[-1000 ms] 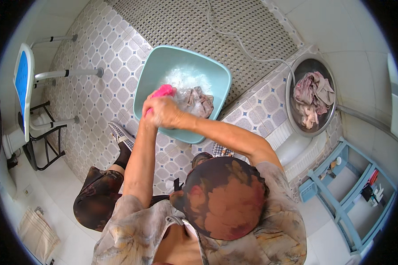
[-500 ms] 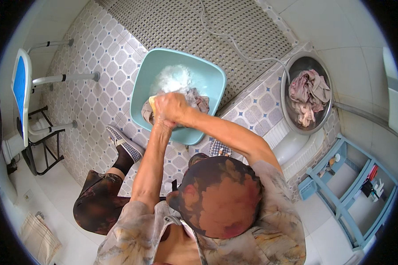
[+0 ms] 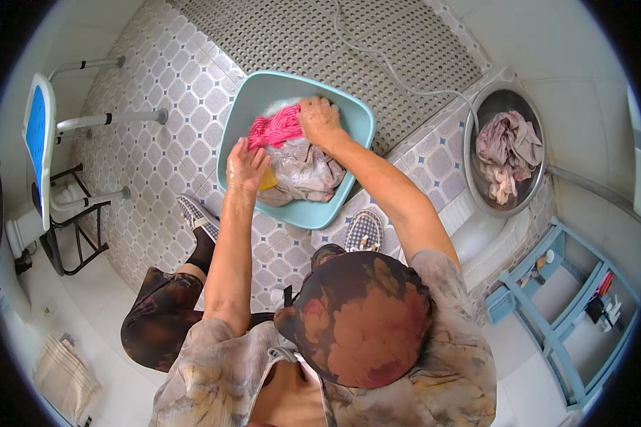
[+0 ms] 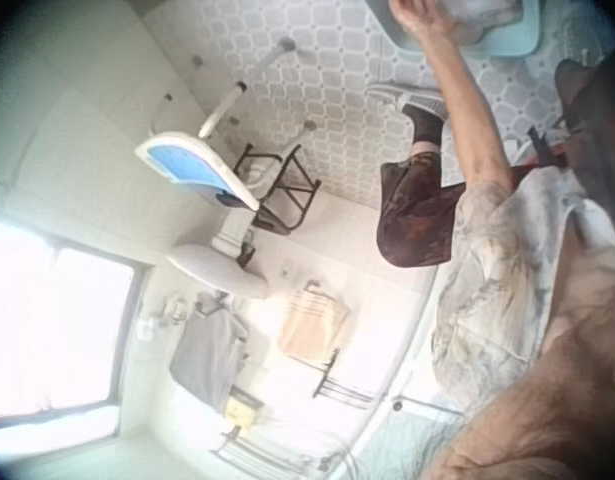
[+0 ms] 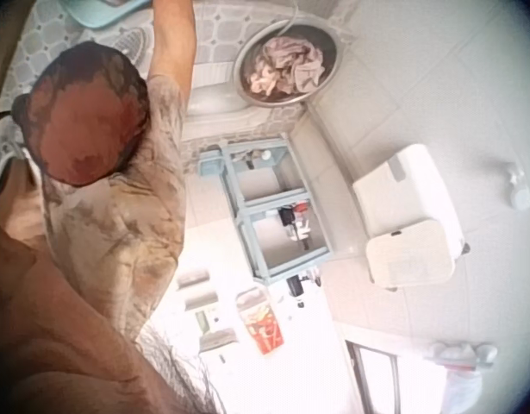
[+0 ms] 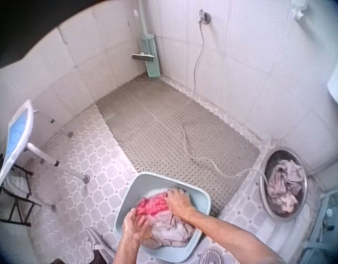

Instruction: The person soaps and washes clothes in a basin with a bar of soap, then scrubs and washes another piece of clothing.

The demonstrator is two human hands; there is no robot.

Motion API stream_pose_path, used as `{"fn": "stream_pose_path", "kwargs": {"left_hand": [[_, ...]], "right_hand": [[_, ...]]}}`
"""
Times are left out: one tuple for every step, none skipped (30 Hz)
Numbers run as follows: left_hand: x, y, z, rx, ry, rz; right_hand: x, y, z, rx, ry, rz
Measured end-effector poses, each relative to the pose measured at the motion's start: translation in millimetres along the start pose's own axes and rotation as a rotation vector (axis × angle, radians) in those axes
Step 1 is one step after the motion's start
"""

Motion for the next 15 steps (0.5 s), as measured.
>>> {"fn": "stream_pose_path", "kwargs": {"left_hand": [[-3, 0, 12, -0.081, 0.058, 0.015], [-5, -7, 18, -0.099, 0.062, 0.028], [-7, -10, 17, -0.099, 0.059, 0.023], [-10, -19, 13, -0.067, 0.046, 0.068], [-13, -27, 9, -0.036, 0.031, 0.114], [-15, -36, 0, -0.023, -0.025, 0.156], [-14, -35, -1, -0.022, -0.022, 0.158], [-13, -37, -4, -0.017, -0.039, 0.203], [-11, -40, -5, -0.011, -0.054, 0.25], [-15, -36, -1, -0.012, -0.103, 0.255], [-26, -35, 18, -0.011, -0.101, 0.25], [-43, -17, 21, -0.221, -0.32, 0.009], [-42, -2, 15, -0.432, -0.528, -0.236], [-35, -12, 26, -0.124, -0.56, -0.279], [-35, -18, 21, -0.12, -0.561, -0.273]], "right_hand": [[4, -6, -6, -0.005, -0.002, -0.002], [13, -21, -2, 0.051, 0.105, 0.086], [18, -34, 3, 0.111, 0.218, 0.178], [20, -38, 1, 0.036, 0.257, 0.223], [18, -33, 0, 0.043, 0.266, 0.221], [14, -21, -16, -0.323, 0.069, 0.167], [17, -30, -27, -0.697, -0.141, 0.11], [22, -33, -32, -0.921, -0.212, -0.059], [31, -52, -30, -1.101, -0.356, -0.139], [35, -78, -7, -1.062, -0.346, -0.107], [39, -106, 14, -1.022, -0.33, -0.063], [41, -139, 45, -0.987, -0.143, 0.156], [52, -169, 73, -0.943, 0.042, 0.371], [66, -169, 71, -0.938, 0.043, 0.353], [78, -180, 80, -0.752, 0.068, 0.373]]}}
Point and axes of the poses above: each hand's wrist, its own x-axis away from the middle knuckle, its own z-axis out of the back of the hand, y = z × x, the point moved 10 cm from there along -x, towards the middle knuckle, and after that the axes turned 2 degrees about z, right-handed, at the moved point
